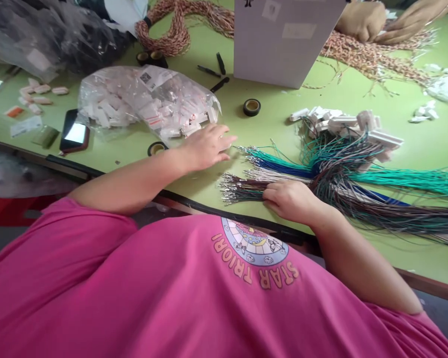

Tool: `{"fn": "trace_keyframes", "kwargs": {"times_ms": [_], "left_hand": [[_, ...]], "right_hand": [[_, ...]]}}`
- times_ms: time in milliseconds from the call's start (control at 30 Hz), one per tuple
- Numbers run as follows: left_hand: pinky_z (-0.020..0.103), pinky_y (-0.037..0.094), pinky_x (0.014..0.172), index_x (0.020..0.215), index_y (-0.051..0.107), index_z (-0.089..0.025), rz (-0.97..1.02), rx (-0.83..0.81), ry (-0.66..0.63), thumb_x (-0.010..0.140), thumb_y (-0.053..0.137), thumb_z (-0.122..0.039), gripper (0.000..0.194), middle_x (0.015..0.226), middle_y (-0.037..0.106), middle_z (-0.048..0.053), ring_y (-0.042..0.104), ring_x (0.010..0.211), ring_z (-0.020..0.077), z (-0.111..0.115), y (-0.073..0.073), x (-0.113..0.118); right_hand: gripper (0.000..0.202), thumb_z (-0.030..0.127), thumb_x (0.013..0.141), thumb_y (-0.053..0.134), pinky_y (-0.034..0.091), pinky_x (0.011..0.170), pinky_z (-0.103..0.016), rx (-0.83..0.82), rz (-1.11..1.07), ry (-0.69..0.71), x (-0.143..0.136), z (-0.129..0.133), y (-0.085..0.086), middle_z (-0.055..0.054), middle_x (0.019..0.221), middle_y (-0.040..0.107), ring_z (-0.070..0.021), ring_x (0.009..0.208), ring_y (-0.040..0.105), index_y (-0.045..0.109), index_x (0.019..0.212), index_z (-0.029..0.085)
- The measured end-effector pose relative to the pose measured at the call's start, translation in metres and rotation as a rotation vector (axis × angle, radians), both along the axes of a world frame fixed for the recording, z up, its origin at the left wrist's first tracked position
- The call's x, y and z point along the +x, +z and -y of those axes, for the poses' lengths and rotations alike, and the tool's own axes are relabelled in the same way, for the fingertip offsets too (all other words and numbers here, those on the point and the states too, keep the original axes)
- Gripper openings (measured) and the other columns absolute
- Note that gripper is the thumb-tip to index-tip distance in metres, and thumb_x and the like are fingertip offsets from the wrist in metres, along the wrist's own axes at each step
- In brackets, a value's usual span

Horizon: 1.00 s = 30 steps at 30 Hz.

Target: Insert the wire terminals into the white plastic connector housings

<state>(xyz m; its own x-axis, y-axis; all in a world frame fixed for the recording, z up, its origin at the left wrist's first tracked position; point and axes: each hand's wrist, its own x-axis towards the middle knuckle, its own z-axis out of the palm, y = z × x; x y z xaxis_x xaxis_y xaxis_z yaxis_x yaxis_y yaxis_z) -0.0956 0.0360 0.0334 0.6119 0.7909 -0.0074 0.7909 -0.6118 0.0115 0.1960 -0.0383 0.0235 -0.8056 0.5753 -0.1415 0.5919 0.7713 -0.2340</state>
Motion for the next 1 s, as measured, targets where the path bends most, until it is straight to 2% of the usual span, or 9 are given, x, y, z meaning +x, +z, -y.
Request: {"fn": "trace_keyframes", "kwargs": {"times_ms": [100,167,300,433,600,700,800,900,1000], "left_hand": [[0.044,0.035,0.097,0.13,0.059,-0.016,-0.05,-0.014,0.054,0.094,0.05,-0.037,0.043,0.123,0.057,0.014,0.044,0.121,0.0315,-0.01,-0.028,0.005],[0.045,0.034,0.098,0.122,0.065,-0.017,-0.028,0.005,0.073,0.096,0.046,-0.033,0.036,0.115,0.061,0.012,0.045,0.118,0.0299,-0.019,-0.038,-0.002],[0.046,0.034,0.099,0.118,0.068,-0.021,0.075,-0.003,0.05,0.098,0.042,-0.034,0.036,0.109,0.063,0.01,0.046,0.112,0.0265,-0.026,-0.044,-0.015],[0.045,0.038,0.099,0.12,0.068,-0.018,0.19,-0.045,0.032,0.093,0.049,-0.036,0.038,0.109,0.06,0.012,0.049,0.109,0.0273,-0.027,-0.046,-0.022],[0.046,0.043,0.098,0.118,0.067,-0.017,0.519,-0.194,0.186,0.088,0.055,-0.043,0.041,0.11,0.06,0.011,0.054,0.108,0.0268,-0.02,-0.035,-0.019],[0.04,0.051,0.079,0.122,0.06,-0.018,0.901,-0.521,0.405,0.09,0.049,-0.054,0.049,0.103,0.062,0.01,0.062,0.094,0.0237,-0.011,-0.021,-0.012],[0.035,0.05,0.065,0.119,0.057,-0.018,1.17,-0.859,0.557,0.092,0.035,-0.062,0.056,0.1,0.064,0.012,0.065,0.086,0.0224,-0.003,-0.009,-0.005],[0.035,0.05,0.063,0.118,0.056,-0.016,1.205,-0.997,0.581,0.092,0.029,-0.065,0.061,0.102,0.066,0.015,0.067,0.087,0.023,0.004,-0.002,0.002],[0.04,0.051,0.065,0.126,0.053,-0.013,1.065,-0.978,0.461,0.095,0.025,-0.054,0.059,0.103,0.068,0.018,0.067,0.097,0.028,0.009,0.001,0.007]], "right_hand": [[0.023,0.026,0.088,0.052,0.032,0.064,-0.028,-0.062,-0.083,-0.033,0.004,-0.004,-0.001,-0.006,0.078,0.068,-0.0158,0.071,0.056,0.07,0.078,0.017],[0.024,0.027,0.088,0.052,0.033,0.065,-0.028,-0.09,-0.129,-0.065,0.006,-0.005,-0.002,-0.005,0.077,0.068,-0.0156,0.072,0.057,0.07,0.075,0.018],[0.023,0.027,0.087,0.053,0.035,0.065,-0.027,-0.14,-0.174,-0.128,0.01,-0.006,-0.001,-0.004,0.076,0.069,-0.0156,0.073,0.058,0.069,0.073,0.018],[0.019,0.028,0.085,0.053,0.034,0.063,-0.026,-0.245,-0.224,-0.189,0.013,-0.008,0.003,-0.002,0.072,0.068,-0.0133,0.066,0.055,0.067,0.075,0.018],[0.019,0.03,0.084,0.052,0.036,0.061,-0.024,-0.317,-0.279,-0.318,0.012,-0.011,0.008,0.0,0.07,0.066,-0.011,0.059,0.052,0.066,0.078,0.018],[0.021,0.027,0.082,0.053,0.038,0.065,-0.025,-0.277,-0.222,-0.318,0.001,-0.004,0.008,-0.002,0.078,0.07,-0.0141,0.067,0.058,0.068,0.093,0.018],[0.026,0.03,0.085,0.053,0.036,0.065,-0.028,-0.147,-0.08,-0.276,-0.018,0.008,0.004,-0.006,0.087,0.072,-0.019,0.076,0.062,0.067,0.103,0.018],[0.025,0.034,0.09,0.049,0.03,0.059,-0.029,-0.082,0.038,-0.254,-0.036,0.016,-0.001,-0.009,0.09,0.072,-0.0205,0.076,0.063,0.066,0.099,0.017],[0.025,0.032,0.092,0.045,0.027,0.057,-0.03,-0.081,0.067,-0.25,-0.044,0.017,-0.007,-0.008,0.089,0.071,-0.0196,0.073,0.061,0.065,0.097,0.018]]}}
